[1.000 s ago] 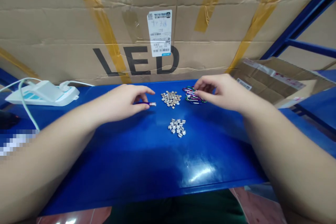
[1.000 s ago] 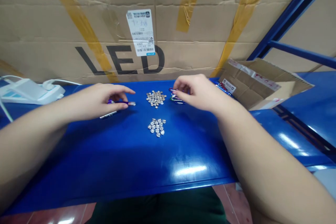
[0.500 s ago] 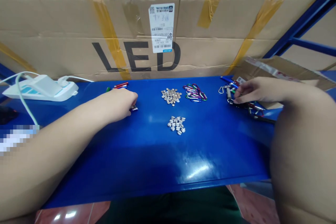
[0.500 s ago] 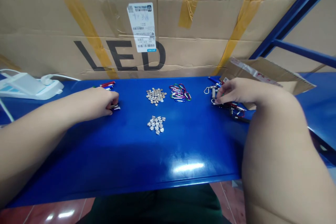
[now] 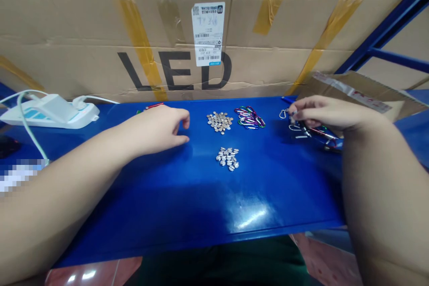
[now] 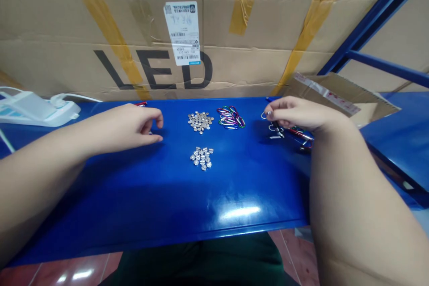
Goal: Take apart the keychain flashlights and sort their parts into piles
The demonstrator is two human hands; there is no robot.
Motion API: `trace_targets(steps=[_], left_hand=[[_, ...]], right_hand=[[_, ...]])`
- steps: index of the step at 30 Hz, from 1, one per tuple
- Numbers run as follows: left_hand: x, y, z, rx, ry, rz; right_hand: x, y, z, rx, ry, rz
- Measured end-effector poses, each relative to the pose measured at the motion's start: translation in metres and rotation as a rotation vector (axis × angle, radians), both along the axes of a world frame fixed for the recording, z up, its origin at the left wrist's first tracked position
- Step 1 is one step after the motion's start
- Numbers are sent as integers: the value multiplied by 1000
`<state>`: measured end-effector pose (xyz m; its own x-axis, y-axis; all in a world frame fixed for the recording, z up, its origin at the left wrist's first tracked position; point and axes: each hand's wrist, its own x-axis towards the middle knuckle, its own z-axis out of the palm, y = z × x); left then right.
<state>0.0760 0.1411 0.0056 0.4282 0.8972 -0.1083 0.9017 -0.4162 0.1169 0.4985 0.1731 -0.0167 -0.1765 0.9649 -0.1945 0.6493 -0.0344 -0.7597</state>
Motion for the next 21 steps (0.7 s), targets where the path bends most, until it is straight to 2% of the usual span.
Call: trace_targets(steps=[2,3,5,8,11,13,15,18,21], left_hand=[[12,-9,-1,-62,-199,-65],[18,-13,-6,-102,-306,-101],[31,-19,-22,-204,-536,-168],[48,-24,-55,-360,-874,-184],[57,-23,-79,-431,-1181,-154],[59,-19,-84,-401,-1319,-113],[58,-16,-82,-355,-1386,-62],[56,-11,-78,-312,-1403,-40],[55,-9,-78,-203,-1417,-54]], right_hand=[[-22,-6,2,-62,382,-9],[-35,-8,2,-80,510,38],[-63,-11,-3,-54,599,188],[-107,-16,-15,-27,649,308],[-137,-20,-26,14,689,325],[-146,-23,-30,41,683,342],[-149,-25,-33,87,636,369],[-152,-27,-37,196,552,391],[-155,-29,-39,349,401,415]])
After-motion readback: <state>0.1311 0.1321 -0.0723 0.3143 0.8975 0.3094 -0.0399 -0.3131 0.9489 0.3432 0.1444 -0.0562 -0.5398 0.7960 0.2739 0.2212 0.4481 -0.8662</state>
